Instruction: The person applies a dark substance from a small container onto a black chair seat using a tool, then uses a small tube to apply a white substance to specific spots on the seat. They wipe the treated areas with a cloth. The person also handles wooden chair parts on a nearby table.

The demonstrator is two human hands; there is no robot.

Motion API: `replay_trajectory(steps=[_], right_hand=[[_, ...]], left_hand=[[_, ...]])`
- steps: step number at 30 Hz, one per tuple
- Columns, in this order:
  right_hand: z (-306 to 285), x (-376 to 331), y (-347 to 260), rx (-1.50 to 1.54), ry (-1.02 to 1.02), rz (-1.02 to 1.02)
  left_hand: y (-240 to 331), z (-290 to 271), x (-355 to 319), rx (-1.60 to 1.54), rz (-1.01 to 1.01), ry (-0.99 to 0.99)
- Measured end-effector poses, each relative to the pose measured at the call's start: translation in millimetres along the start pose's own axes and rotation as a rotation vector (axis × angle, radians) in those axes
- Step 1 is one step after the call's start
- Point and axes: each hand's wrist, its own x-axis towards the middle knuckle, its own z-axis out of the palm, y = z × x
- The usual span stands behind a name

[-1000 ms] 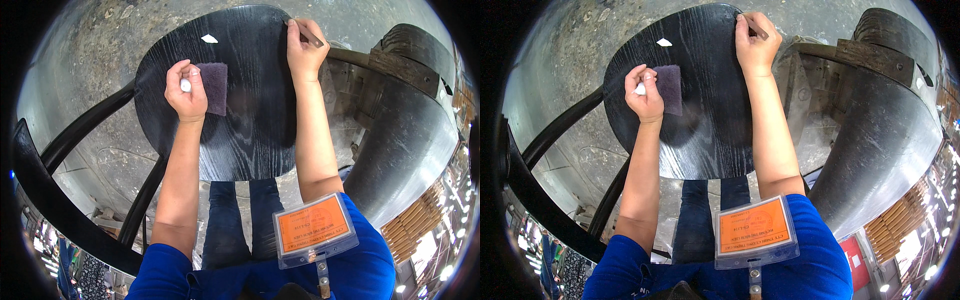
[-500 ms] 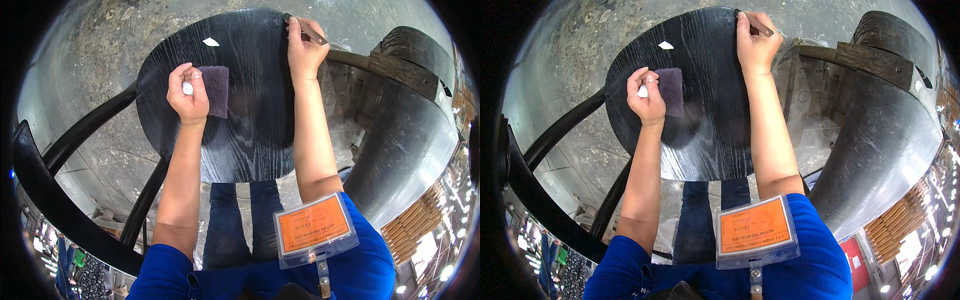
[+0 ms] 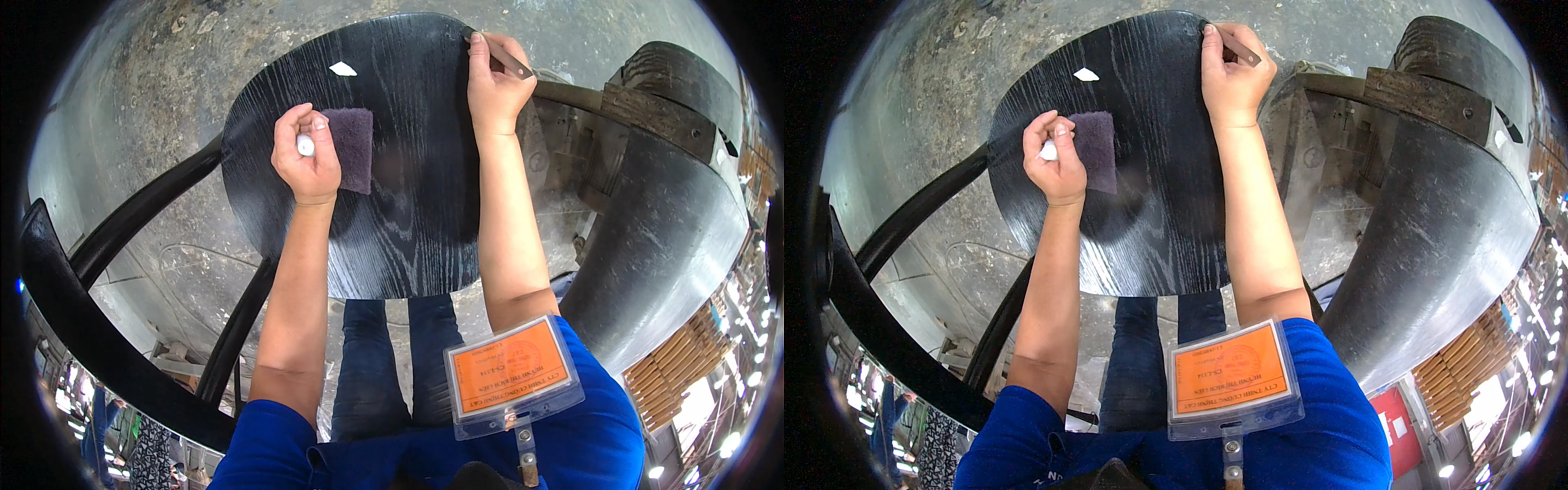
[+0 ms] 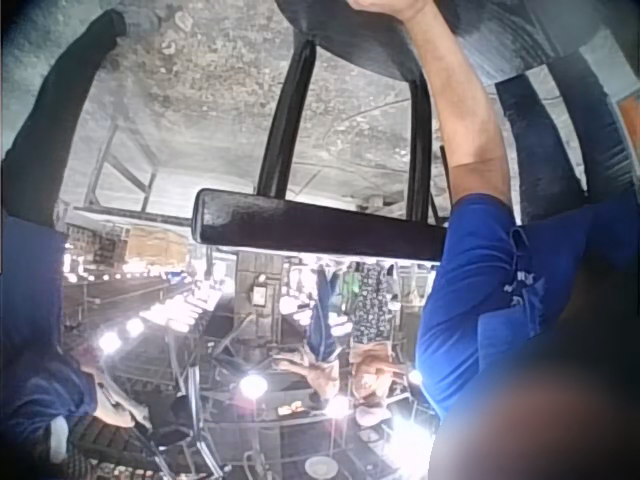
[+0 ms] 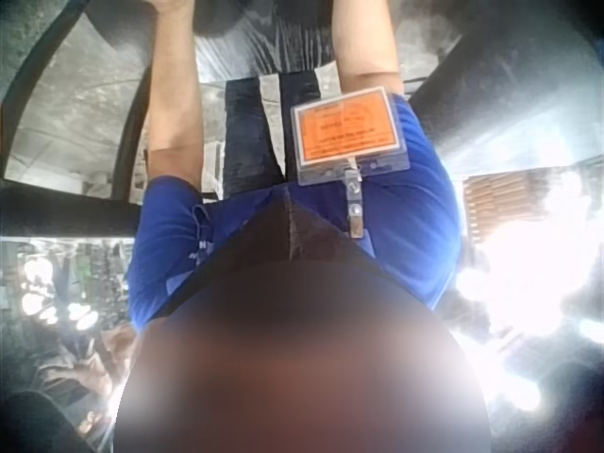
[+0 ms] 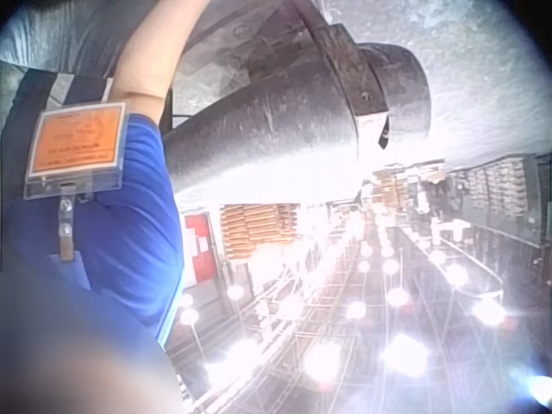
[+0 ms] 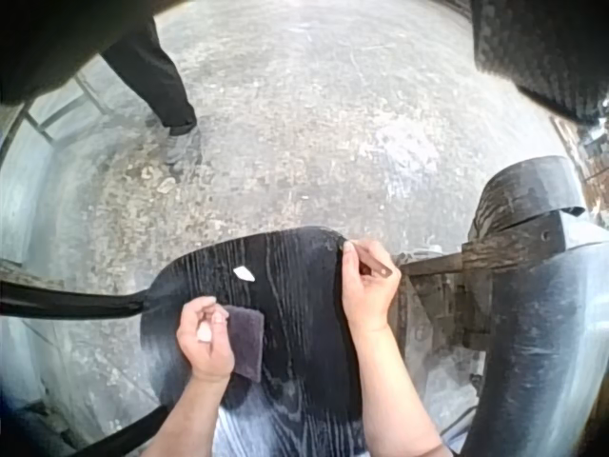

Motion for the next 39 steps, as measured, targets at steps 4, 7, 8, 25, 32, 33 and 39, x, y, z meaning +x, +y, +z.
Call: replay_trajectory(steps=[4, 7, 8, 25, 32, 33, 39], right_hand=[[0.8, 0.4, 0.7, -0.004, -0.001, -0.017], [1.8, 0.8, 0.6, -0.005, -0.007, -0.018], [2.0, 0.5, 0.3, -0.014, 0.0, -0.017], [-2.7, -2.4, -1.1, -0.043, -0.038, -0.059], [-6.8, -6.9, -3.4, -0.073, -0.029, -0.027], [-6.6, -7.4, -4.1, -0.016, -0.025, 0.016], [-0.3, -3.5, -4.9, 0.035, 0.009, 0.005]], left_hand=[[0.1, -0.2, -0.5, 0.008, -0.005, 0.001], [-0.4, -0.3, -0.3, 0.02, 0.004, 0.001], [-0.7, -0.5, -0.3, 0.022, 0.003, 0.002], [-1.7, -0.2, -1.5, 0.045, -0.027, 0.01], [0.1, 0.0, -0.8, 0.061, -0.01, 0.008], [0.3, 0.1, -0.6, 0.057, -0.013, 0.008], [0.9, 0.3, 0.0, 0.046, -0.002, 0.008]])
